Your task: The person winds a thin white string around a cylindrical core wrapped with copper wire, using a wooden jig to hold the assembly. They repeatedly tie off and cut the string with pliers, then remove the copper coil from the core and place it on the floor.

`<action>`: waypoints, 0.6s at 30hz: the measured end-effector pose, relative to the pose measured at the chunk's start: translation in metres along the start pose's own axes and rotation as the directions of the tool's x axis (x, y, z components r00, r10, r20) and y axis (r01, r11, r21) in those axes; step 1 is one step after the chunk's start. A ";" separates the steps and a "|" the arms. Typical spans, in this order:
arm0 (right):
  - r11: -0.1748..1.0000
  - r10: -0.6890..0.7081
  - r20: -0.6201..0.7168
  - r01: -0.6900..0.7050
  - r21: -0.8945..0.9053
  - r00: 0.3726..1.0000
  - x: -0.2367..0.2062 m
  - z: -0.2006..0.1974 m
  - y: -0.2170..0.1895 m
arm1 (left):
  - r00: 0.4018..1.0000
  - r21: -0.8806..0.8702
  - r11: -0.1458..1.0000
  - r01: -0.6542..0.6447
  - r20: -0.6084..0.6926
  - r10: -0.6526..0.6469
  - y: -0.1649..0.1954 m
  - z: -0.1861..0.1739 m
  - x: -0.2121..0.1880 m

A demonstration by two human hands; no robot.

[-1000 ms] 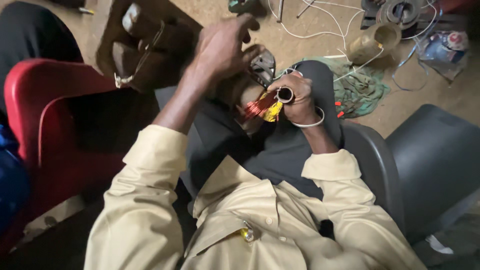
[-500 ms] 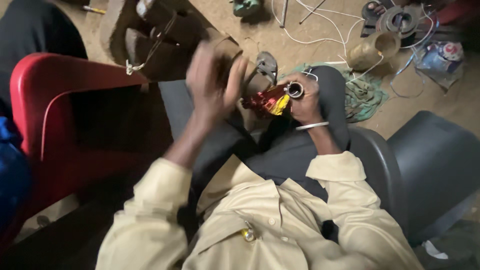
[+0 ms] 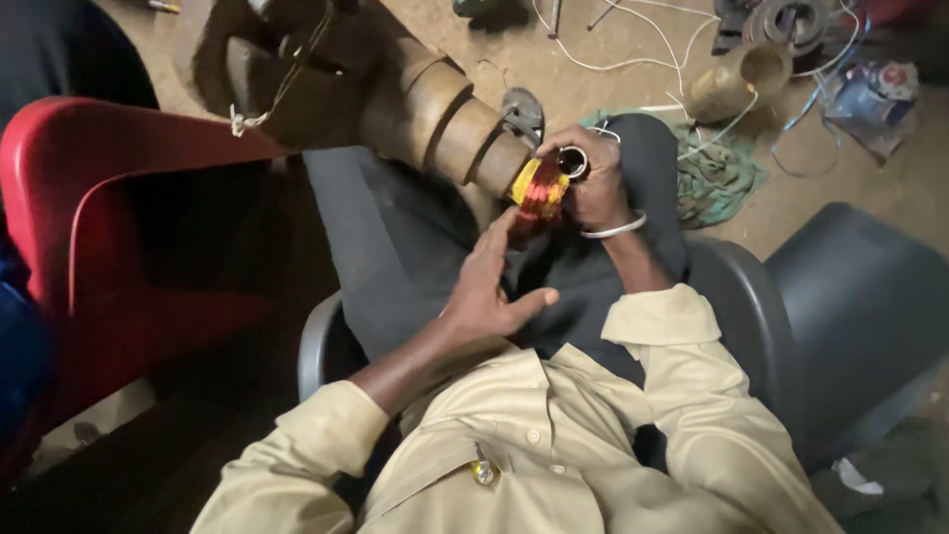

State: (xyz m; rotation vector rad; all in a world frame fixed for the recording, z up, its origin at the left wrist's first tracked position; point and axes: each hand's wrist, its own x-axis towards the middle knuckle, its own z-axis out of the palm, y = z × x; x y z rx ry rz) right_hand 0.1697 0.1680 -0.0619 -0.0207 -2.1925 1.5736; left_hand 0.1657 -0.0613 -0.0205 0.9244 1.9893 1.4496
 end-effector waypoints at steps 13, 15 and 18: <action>0.995 -0.058 -0.075 0.051 -0.084 0.995 -0.004 -0.004 0.010 | 0.987 -0.279 0.952 0.123 0.135 -0.088 0.000 0.000 0.008; 1.000 -0.021 -0.049 0.019 -0.024 0.999 -0.004 -0.004 0.010 | 0.984 -0.333 0.930 0.153 0.142 -0.111 0.003 0.009 0.005; 0.998 -0.005 -0.036 0.003 -0.055 0.999 -0.005 -0.004 0.010 | 0.985 -0.072 0.992 -0.106 0.131 0.115 -0.004 0.001 0.005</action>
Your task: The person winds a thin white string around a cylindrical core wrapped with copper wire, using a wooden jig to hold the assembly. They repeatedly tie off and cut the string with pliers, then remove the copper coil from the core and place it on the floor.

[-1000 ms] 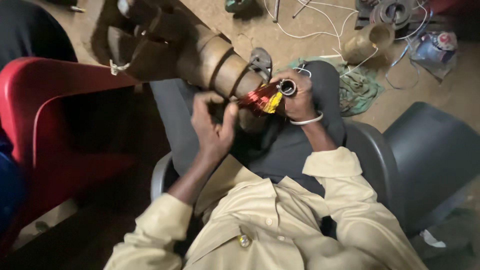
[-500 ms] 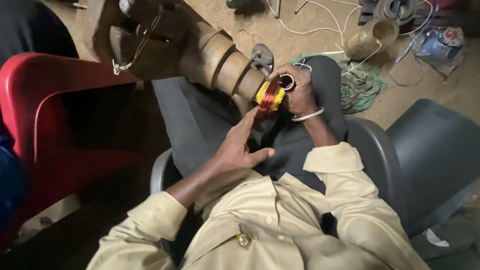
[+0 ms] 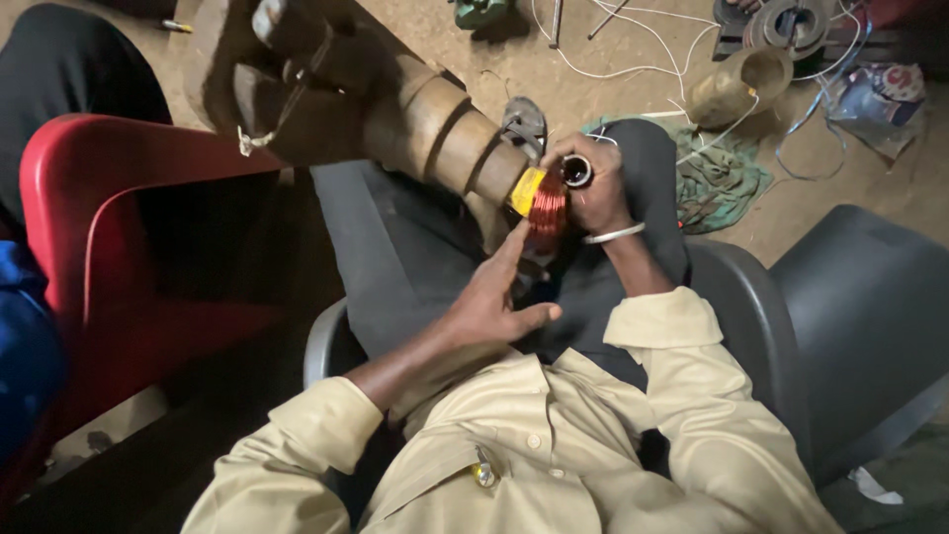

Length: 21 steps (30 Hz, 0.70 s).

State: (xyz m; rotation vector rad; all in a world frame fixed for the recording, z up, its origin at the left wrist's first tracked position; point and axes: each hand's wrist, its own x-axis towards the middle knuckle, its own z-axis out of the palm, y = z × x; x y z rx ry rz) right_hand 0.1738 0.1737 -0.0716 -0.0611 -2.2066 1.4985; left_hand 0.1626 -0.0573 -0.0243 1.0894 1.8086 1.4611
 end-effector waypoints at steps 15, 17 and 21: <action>0.989 -0.148 -0.173 0.149 -0.007 0.974 -0.008 0.001 0.002 | 0.974 0.203 0.961 -0.185 0.169 0.152 0.032 -0.020 0.014; 0.980 -0.189 -0.187 0.197 0.024 0.964 -0.010 0.002 0.003 | 0.926 0.415 0.907 -0.070 0.366 -0.096 0.050 -0.031 0.022; 0.975 -0.222 -0.219 0.219 -0.037 0.950 -0.009 0.006 -0.001 | 0.824 0.720 0.677 -0.150 0.469 -0.316 0.064 -0.084 0.079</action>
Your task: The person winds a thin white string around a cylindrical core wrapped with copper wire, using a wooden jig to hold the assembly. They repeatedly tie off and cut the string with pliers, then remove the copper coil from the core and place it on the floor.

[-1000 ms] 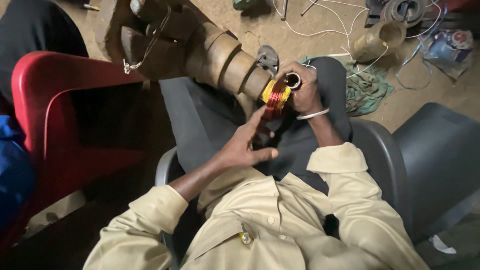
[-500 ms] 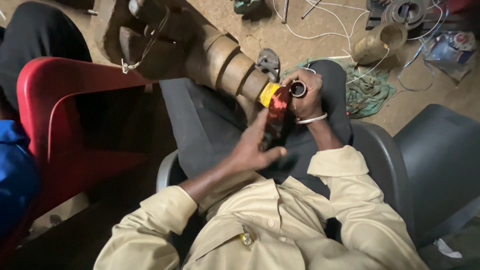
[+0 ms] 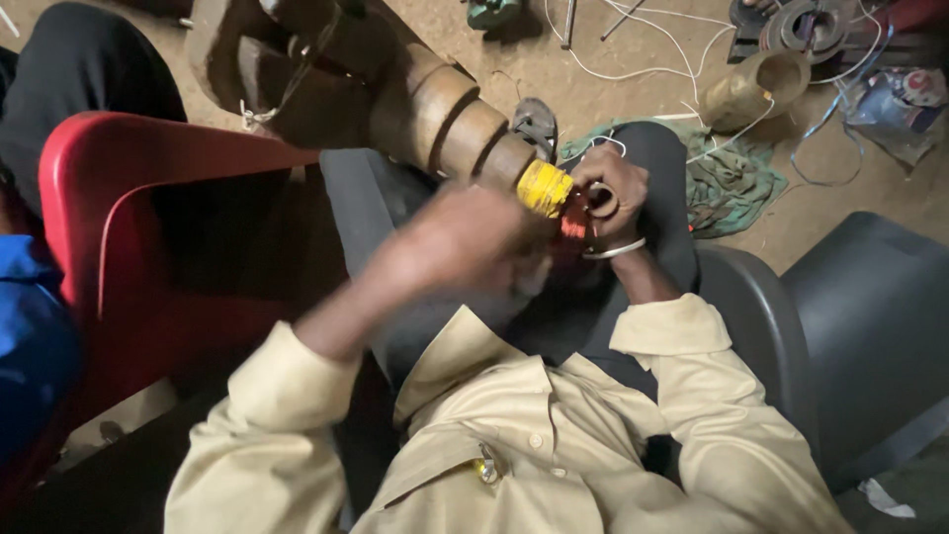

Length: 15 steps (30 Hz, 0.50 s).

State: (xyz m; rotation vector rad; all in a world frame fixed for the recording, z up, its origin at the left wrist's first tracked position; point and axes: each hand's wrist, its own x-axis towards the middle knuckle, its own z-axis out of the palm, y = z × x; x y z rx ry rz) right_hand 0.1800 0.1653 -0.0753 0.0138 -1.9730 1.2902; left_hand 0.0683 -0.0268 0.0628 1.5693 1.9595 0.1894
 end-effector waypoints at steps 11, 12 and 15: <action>0.965 -0.029 0.126 0.061 -0.254 0.992 -0.018 -0.072 -0.053 | 0.789 -0.064 0.983 0.171 -0.589 -0.176 -0.125 -0.023 0.128; 0.981 0.070 0.027 -0.064 -0.181 0.997 -0.021 -0.084 -0.054 | 0.779 -0.106 0.978 0.177 -0.592 -0.206 -0.126 -0.021 0.127; 0.930 0.202 -0.197 -0.251 -0.269 0.959 -0.019 -0.114 -0.049 | 0.765 -0.191 0.961 0.198 -0.584 -0.273 -0.128 -0.024 0.125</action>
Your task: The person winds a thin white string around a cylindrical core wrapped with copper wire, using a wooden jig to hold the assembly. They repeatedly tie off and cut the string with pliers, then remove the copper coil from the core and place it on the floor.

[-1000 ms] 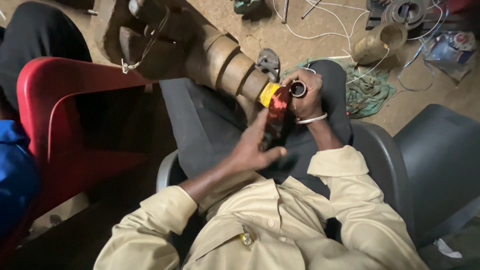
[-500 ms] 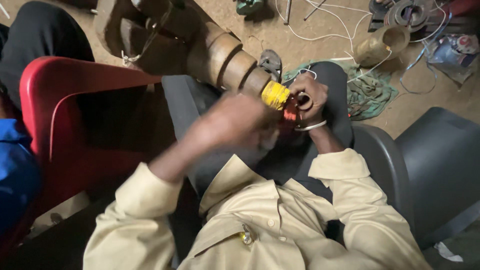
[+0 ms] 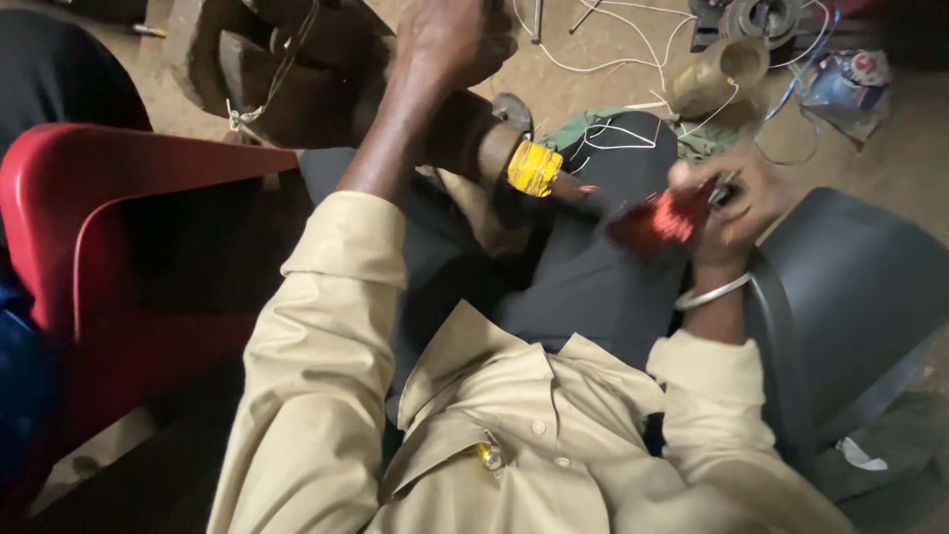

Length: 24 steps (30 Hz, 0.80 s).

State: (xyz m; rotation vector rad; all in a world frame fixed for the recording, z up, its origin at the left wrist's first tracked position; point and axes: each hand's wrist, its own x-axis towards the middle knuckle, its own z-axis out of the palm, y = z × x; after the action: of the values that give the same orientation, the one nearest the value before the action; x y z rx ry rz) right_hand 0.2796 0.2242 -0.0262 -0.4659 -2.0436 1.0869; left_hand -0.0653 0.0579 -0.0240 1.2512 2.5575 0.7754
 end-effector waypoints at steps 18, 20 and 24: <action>0.780 -0.206 0.292 0.337 -0.527 0.934 0.169 0.125 -0.013 | 0.874 -0.380 0.797 -0.469 -0.328 0.358 0.018 -0.018 0.000; 0.871 -0.130 0.358 0.279 -0.405 0.925 0.177 0.129 -0.021 | 0.866 -0.367 0.803 -0.469 -0.369 0.337 0.017 -0.017 0.000; 0.996 -0.065 0.479 0.083 -0.018 0.875 0.192 0.119 -0.022 | 0.990 -0.789 0.609 -0.077 0.011 0.139 0.008 -0.015 0.006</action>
State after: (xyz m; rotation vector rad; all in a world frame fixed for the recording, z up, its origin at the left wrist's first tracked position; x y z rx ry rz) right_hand 0.0658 0.2652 0.0380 -0.1364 -2.4927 1.2054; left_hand -0.0692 0.0609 -0.0065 1.0641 1.6844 1.6130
